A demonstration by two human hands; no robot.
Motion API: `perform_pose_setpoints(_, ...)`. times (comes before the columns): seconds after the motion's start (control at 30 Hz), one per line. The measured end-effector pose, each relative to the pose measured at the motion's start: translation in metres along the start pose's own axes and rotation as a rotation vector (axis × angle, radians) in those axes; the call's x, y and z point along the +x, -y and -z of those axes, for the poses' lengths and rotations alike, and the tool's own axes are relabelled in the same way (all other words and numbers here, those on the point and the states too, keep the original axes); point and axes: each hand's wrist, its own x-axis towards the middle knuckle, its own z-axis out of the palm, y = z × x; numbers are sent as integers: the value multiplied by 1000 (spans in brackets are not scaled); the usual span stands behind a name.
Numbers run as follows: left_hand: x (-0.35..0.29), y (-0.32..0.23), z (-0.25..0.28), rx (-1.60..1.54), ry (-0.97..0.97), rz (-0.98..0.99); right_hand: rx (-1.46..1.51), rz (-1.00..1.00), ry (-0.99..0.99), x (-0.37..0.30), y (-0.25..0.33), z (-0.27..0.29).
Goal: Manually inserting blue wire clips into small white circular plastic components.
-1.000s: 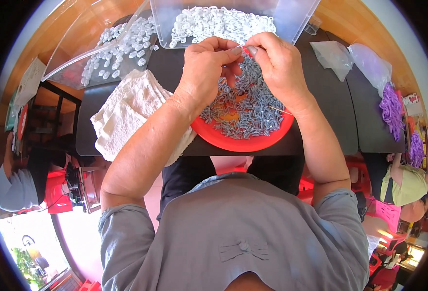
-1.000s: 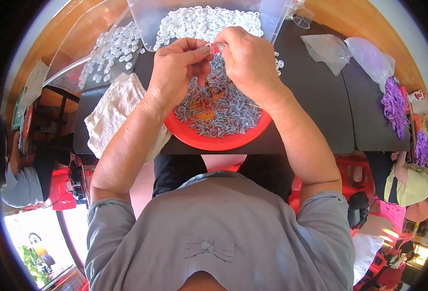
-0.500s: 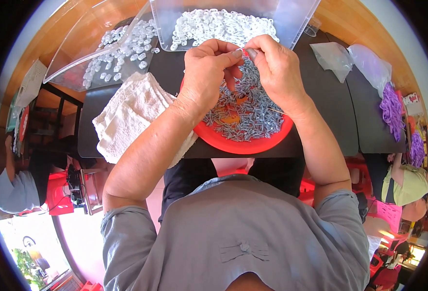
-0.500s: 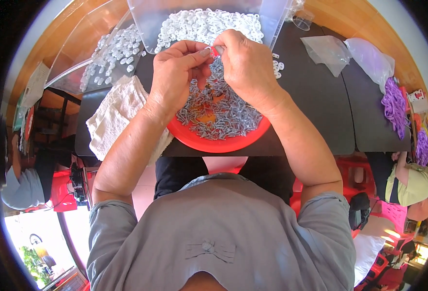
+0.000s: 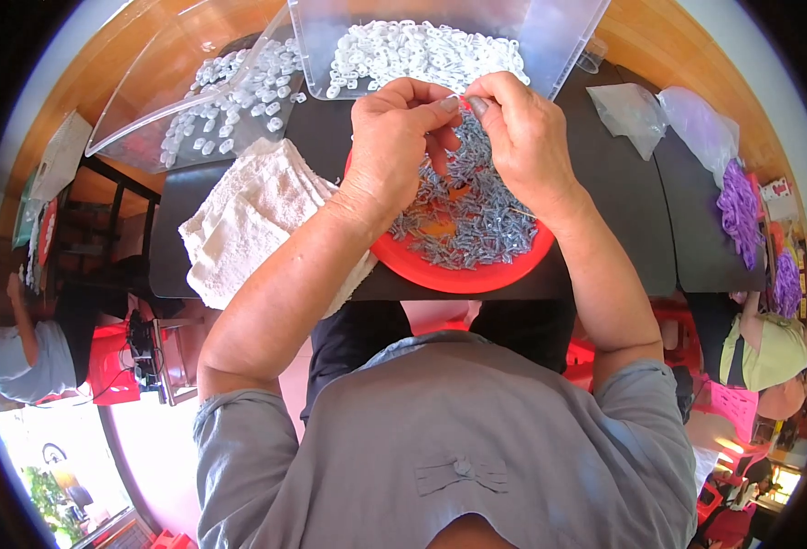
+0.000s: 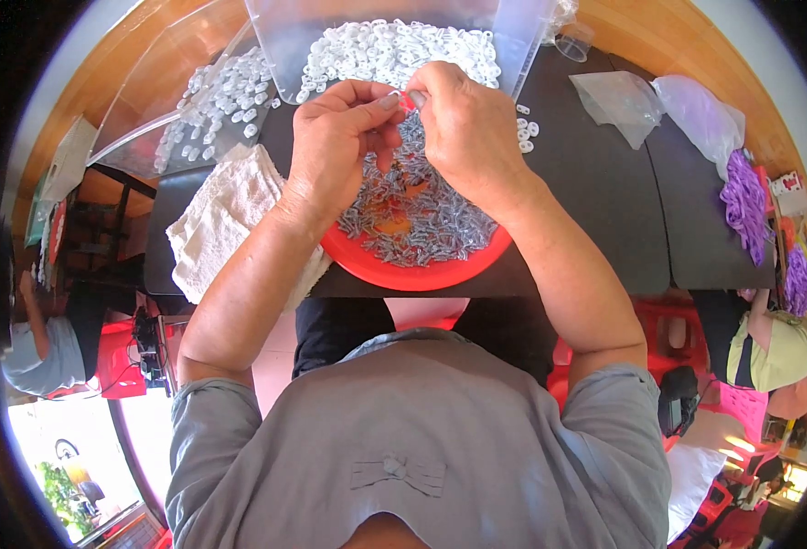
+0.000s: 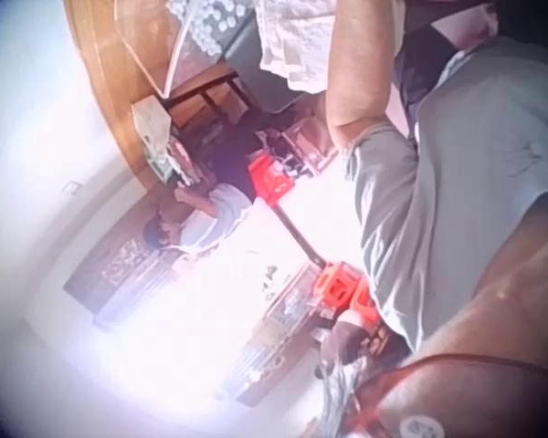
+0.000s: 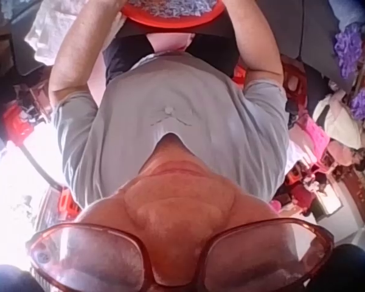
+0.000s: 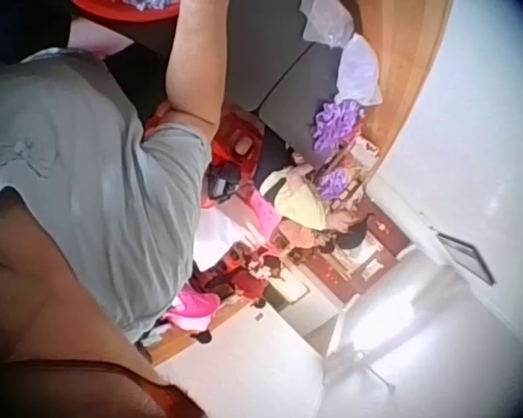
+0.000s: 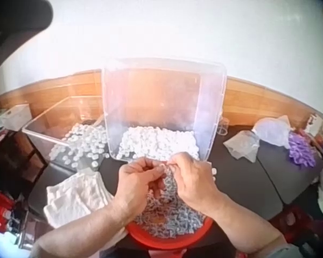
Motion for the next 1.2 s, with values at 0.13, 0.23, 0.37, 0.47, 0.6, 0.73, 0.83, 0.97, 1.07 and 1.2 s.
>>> perform_pose_setpoints(0.13, 1, -1, 0, 1, -7, 1, 10, -6, 4, 2, 1, -1)
perform_pose_setpoints(0.23, -1, -1, 0, 4, -10, -9, 27, -7, -2, 2, 4, -1)
perform_pose_setpoints(0.37, -2, 1, -1, 13, -7, -7, 27, 6, -20, -2, 4, -5)
perform_pose_setpoints(0.47, -2, 4, -3, -5, -69, -26, 10, 13, -24, -3, 4, -9)
perform_pose_setpoints(0.6, -3, 6, -4, 71, -103, -72, 24, 34, -62, -2, 5, -16)
perform_pose_setpoints(0.73, -3, 7, -6, 24, -155, -77, 60, -19, -70, -2, 8, -17)
perform_pose_setpoints(0.83, -2, 7, -3, 8, -139, -78, 64, -33, -50, -3, 4, -14)
perform_pose_setpoints(0.97, -1, 2, -4, -49, -120, -86, 69, -28, -14, 0, -1, -8)
perform_pose_setpoints(1.07, -1, 0, -4, -12, -106, -67, 43, -9, -12, 1, -2, -6)
perform_pose_setpoints(1.2, 1, 2, 0, 53, -44, -26, 5, -6, -12, 0, -4, -4)
